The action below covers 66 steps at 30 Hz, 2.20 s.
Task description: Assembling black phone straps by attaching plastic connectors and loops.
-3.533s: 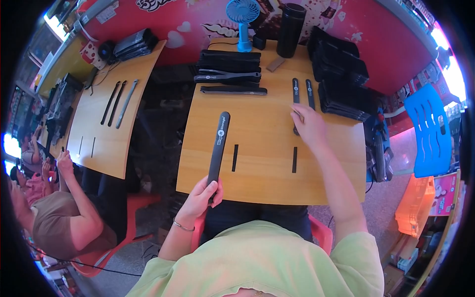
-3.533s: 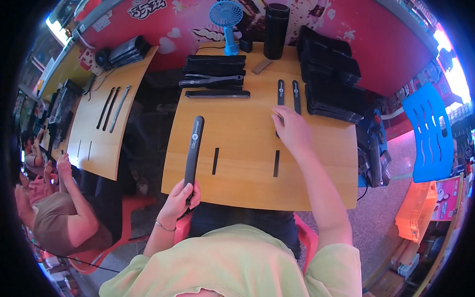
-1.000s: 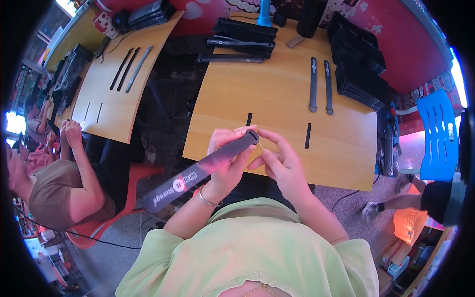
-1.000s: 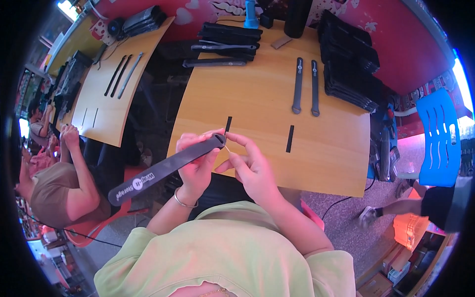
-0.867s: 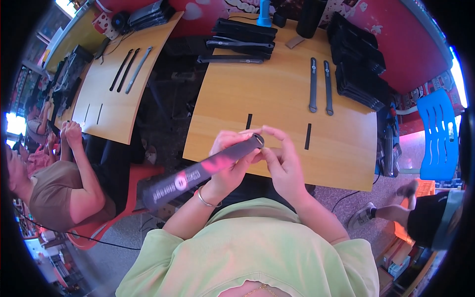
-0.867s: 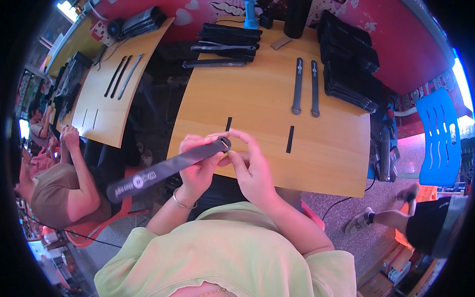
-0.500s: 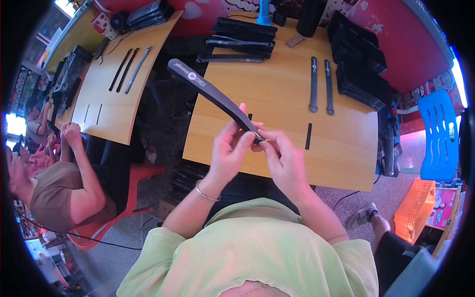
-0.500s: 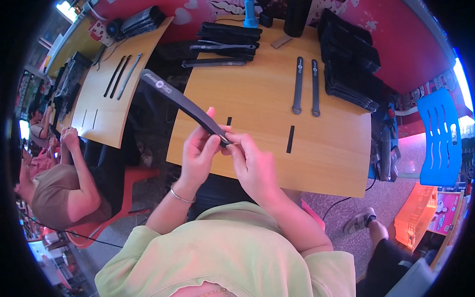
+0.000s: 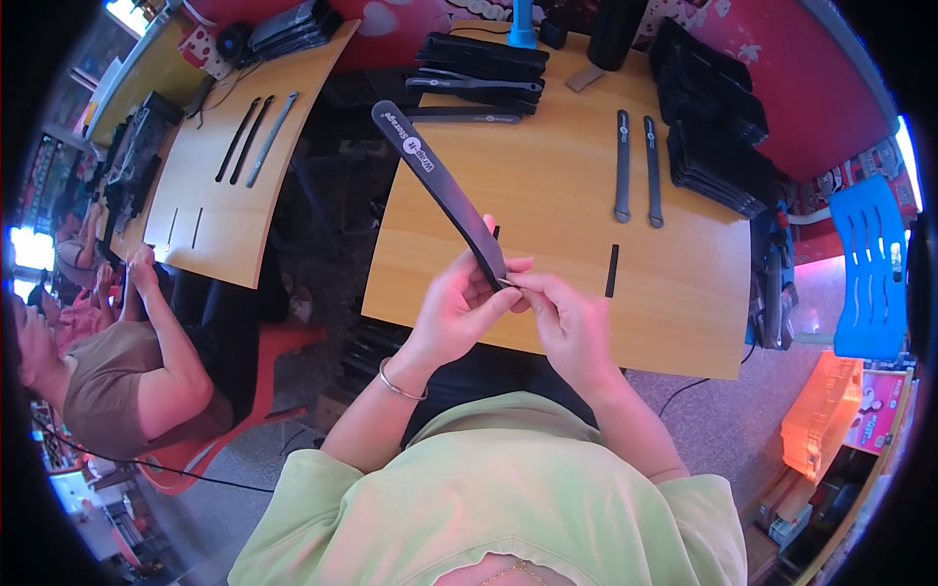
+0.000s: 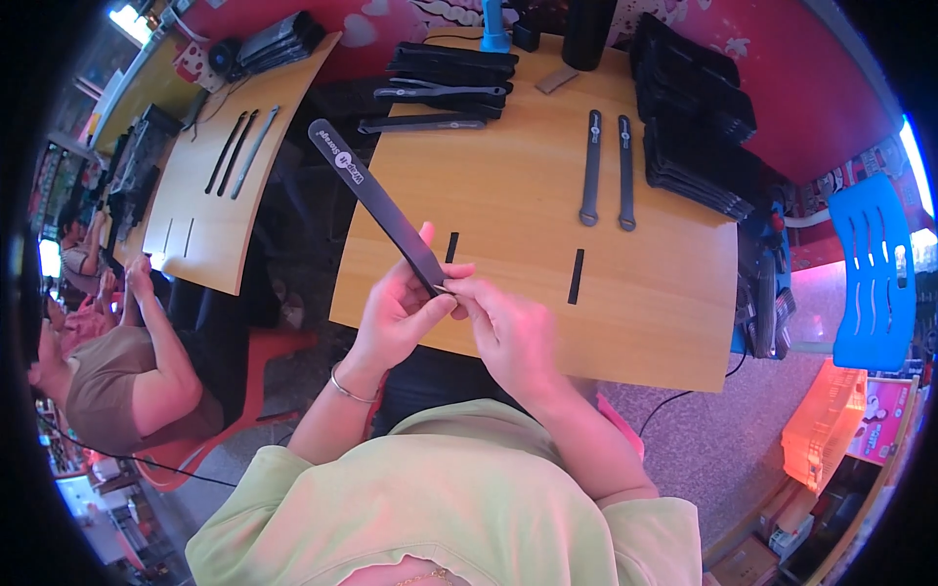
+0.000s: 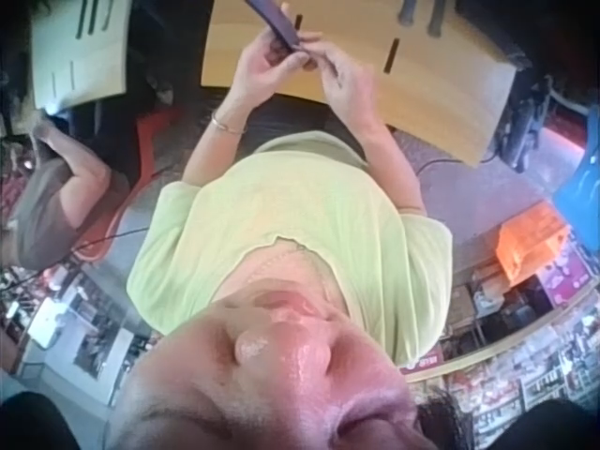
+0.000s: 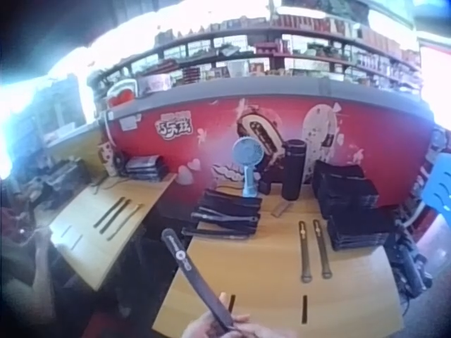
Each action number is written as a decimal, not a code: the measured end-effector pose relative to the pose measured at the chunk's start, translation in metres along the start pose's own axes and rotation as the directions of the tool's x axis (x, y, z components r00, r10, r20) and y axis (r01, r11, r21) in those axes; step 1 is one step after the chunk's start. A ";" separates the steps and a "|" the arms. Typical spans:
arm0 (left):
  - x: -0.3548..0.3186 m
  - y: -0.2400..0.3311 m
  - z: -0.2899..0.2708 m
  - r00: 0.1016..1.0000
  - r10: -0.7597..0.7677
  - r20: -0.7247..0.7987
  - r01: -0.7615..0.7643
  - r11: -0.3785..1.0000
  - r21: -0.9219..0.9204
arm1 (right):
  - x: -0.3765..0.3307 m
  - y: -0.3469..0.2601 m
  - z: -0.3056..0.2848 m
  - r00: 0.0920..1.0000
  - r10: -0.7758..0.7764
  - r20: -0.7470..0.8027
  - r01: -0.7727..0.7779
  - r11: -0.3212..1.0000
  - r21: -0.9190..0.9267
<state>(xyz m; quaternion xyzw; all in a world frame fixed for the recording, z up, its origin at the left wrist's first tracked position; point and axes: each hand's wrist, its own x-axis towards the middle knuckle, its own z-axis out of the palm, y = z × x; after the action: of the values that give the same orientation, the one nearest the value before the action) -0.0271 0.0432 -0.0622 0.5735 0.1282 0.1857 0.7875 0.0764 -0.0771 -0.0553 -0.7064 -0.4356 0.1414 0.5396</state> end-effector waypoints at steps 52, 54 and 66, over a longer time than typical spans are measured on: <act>-0.048 -0.003 -0.078 0.926 -0.365 0.094 0.376 0.874 -0.308 | 0.132 0.100 -0.084 0.951 -0.306 -0.035 0.213 0.736 -0.643; -0.046 -0.004 -0.073 0.927 -0.368 0.073 0.371 0.866 -0.336 | 0.118 0.121 -0.074 0.969 -0.235 0.070 0.220 0.708 -0.671; -0.042 -0.010 -0.068 0.926 -0.377 0.021 0.352 0.840 -0.412 | 0.103 0.120 -0.064 0.988 -0.086 0.126 0.153 0.588 -0.794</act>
<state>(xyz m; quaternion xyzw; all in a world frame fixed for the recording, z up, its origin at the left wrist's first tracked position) -0.0917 0.0799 -0.0930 0.3554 0.2169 0.0725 0.9063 0.2344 -0.0435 -0.1096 -0.8367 -0.5188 -0.0799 0.1565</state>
